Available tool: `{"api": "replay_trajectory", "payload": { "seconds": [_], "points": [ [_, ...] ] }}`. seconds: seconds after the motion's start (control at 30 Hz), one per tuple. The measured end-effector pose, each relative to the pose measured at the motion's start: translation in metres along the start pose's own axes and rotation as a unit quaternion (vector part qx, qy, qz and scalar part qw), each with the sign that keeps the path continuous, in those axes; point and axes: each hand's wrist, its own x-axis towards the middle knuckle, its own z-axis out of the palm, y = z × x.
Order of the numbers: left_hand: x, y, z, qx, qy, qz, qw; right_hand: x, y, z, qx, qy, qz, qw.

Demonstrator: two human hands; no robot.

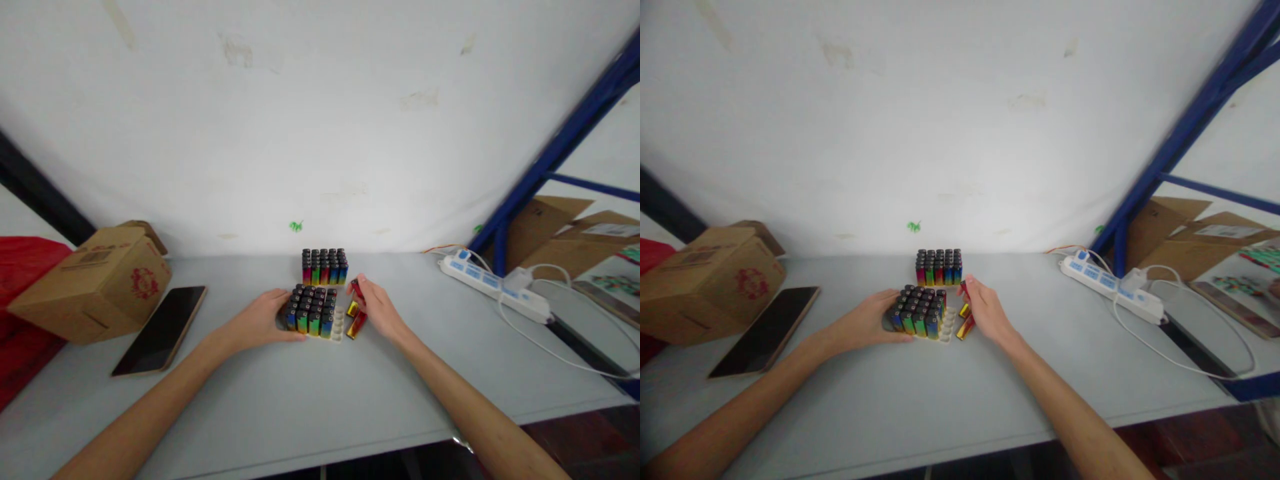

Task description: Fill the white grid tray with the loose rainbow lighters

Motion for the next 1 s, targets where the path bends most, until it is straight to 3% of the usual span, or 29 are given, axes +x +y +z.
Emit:
{"api": "replay_trajectory", "payload": {
  "seconds": [0.2, 0.67, 1.0],
  "points": [
    [-0.001, 0.002, -0.001, 0.006, -0.004, -0.005, 1.0, -0.004, -0.013, -0.008, -0.042, -0.021, -0.076, 0.996],
    [-0.001, -0.002, 0.001, 0.003, 0.002, -0.002, 1.0, -0.004, 0.003, 0.004, -0.089, -0.007, -0.084, 0.992],
    [-0.001, 0.001, 0.0, 0.006, 0.012, 0.001, 1.0, 0.001, -0.005, -0.023, -0.182, -0.09, -0.155, 0.967]
  ]
}}
